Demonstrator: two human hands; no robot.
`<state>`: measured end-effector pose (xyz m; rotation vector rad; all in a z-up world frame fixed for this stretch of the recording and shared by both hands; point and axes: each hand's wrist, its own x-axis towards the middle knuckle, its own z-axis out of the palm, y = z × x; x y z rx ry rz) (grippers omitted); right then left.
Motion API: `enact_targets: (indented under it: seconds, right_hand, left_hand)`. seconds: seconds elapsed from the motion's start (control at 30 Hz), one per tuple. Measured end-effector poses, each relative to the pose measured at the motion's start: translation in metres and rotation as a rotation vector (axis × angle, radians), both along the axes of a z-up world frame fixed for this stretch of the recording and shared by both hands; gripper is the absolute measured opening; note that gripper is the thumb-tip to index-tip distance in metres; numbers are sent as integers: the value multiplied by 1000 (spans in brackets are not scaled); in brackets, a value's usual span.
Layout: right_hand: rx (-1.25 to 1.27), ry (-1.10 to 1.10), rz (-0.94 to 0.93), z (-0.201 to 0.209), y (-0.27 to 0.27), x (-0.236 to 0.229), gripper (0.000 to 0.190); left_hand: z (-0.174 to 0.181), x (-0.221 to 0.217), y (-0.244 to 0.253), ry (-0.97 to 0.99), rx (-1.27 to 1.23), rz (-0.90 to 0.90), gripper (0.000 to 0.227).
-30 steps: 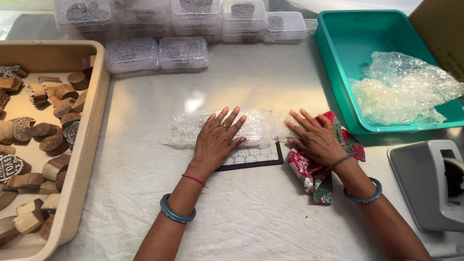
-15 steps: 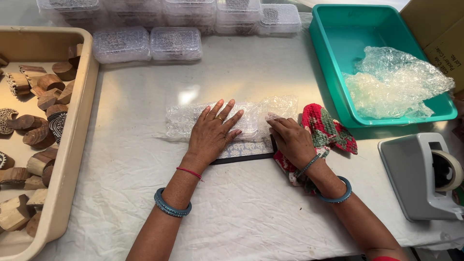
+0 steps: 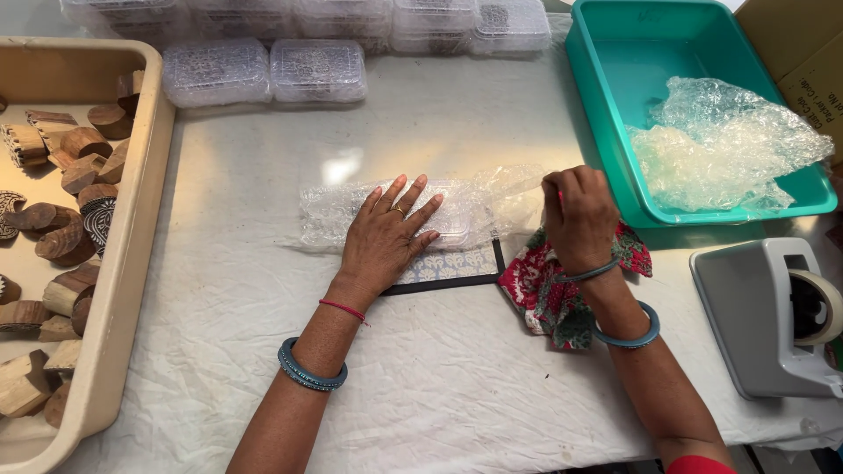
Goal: The person cleans a small plastic container with a cloth, then places a wooden stamp inside and closes the lid. They wrap the container in bubble wrap and secure it with tape from a dispenser.
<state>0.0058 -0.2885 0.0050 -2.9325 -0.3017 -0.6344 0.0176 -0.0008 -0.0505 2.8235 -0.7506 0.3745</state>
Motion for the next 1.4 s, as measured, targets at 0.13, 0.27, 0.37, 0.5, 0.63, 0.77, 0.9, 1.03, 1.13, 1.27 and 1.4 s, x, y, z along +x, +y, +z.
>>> enact_targets:
  seconds: [0.13,0.27,0.37,0.5,0.63,0.77,0.9,1.03,1.13,1.27,1.4]
  right_hand:
    - [153,57,68,0,-7,-22,17]
    - [72,65,228,-12,15,-27,42]
    - [115,164,157,-39,9,-6,41]
    - [196,228,55,-35,-15,3,22]
    - [359,239,126,-8,-22,9,21]
    - [326,451,123,-20,-13,31,28]
    - [280,503,123,-35,-5,47,31]
    - [256,581,31,-43,-4,50,34]
    - [247,569,-9,-45,-1,45,34]
    - [225,504,-71,-61,-4,45,43]
    - [323,415,-30,-81,-21,52,43]
  left_hand:
    - [3,0,1,-6,-14,-6,58]
    - [4,0,2,-17,-24,-5,58]
    - [7,0,2,13,-7,-10,57]
    - [8,2,2,30,-5,-9,57]
    - [5,0,3,21,8,-17,57]
    - [8,0,3,36,11,-9,56]
    - [8,1,3,38,30,-4,57]
    - [6,2,4,38,34,-10,57]
    - [6,2,4,42,32,-11,57]
    - [8,1,4,55,17,-8,56]
    - [5,2,4,49,26,-5,57]
